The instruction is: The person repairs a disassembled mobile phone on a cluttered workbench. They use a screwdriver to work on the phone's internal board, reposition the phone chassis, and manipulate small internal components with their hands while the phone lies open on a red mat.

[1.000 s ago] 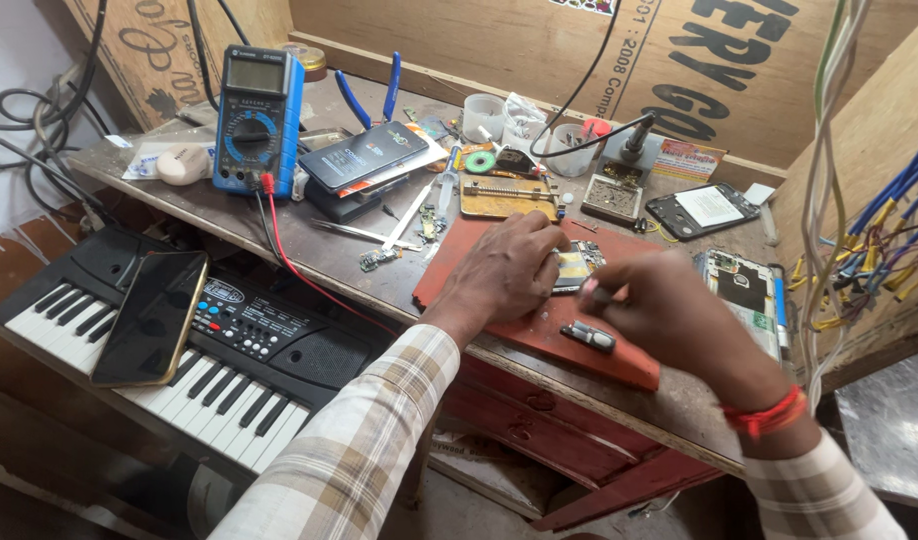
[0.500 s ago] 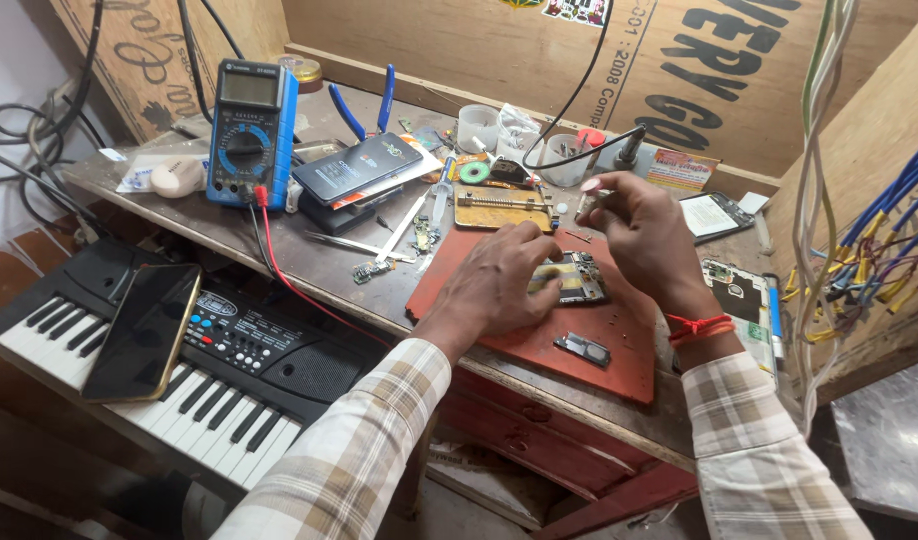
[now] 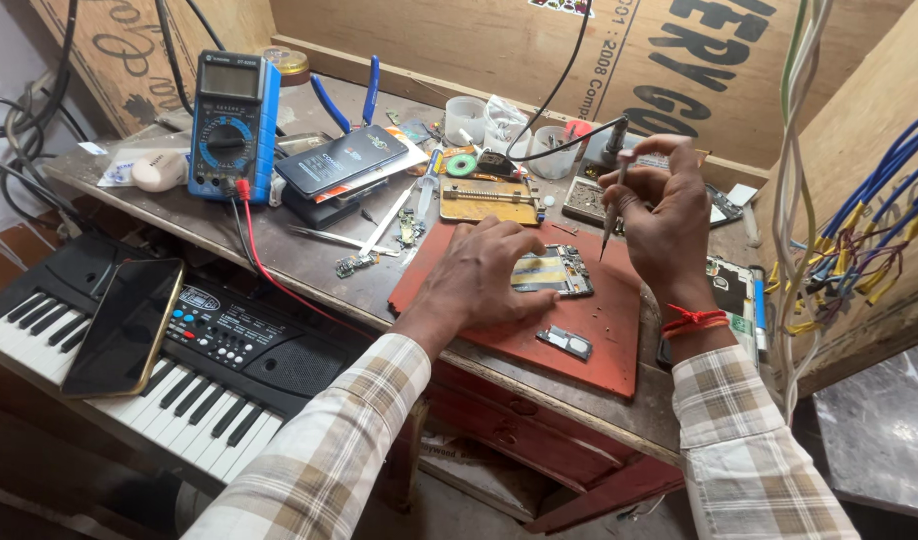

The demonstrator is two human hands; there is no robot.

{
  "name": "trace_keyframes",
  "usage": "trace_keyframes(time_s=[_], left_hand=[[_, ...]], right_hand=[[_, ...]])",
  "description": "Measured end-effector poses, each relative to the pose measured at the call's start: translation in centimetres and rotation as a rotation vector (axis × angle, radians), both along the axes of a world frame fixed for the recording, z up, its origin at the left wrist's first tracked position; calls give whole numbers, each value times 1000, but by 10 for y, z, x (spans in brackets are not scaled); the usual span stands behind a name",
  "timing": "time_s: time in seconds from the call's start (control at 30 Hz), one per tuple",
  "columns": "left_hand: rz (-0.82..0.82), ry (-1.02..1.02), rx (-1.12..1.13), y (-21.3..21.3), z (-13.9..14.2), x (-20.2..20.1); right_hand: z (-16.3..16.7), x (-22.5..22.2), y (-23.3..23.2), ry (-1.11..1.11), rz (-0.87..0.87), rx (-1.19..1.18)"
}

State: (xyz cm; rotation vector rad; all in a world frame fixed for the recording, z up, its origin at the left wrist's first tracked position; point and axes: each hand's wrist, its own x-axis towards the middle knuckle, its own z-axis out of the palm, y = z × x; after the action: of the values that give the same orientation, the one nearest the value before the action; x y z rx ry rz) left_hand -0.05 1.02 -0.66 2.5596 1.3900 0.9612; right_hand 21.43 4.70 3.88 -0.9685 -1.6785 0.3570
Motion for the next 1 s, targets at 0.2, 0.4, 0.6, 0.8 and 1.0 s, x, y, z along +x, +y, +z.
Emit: trace_keyframes(time_s=[0.2,0.4,0.6,0.8,1.0], left_hand=[[-1,-6,3,-1,1,0],[-56,-80,46,0,0,-3],[-65,-47,12,-1,2,-4],[-59,-43,-23,-3,3,-5],[-56,-51,-17,-3,3,-3]], right_hand=[[8,4,-4,-143,-9,-74],[13,10,-1,-251,-91,-11],[10,17,-3,-88,-113,8],[2,13,0,-7,-72,116],[1,7,0,-22,-88,47]])
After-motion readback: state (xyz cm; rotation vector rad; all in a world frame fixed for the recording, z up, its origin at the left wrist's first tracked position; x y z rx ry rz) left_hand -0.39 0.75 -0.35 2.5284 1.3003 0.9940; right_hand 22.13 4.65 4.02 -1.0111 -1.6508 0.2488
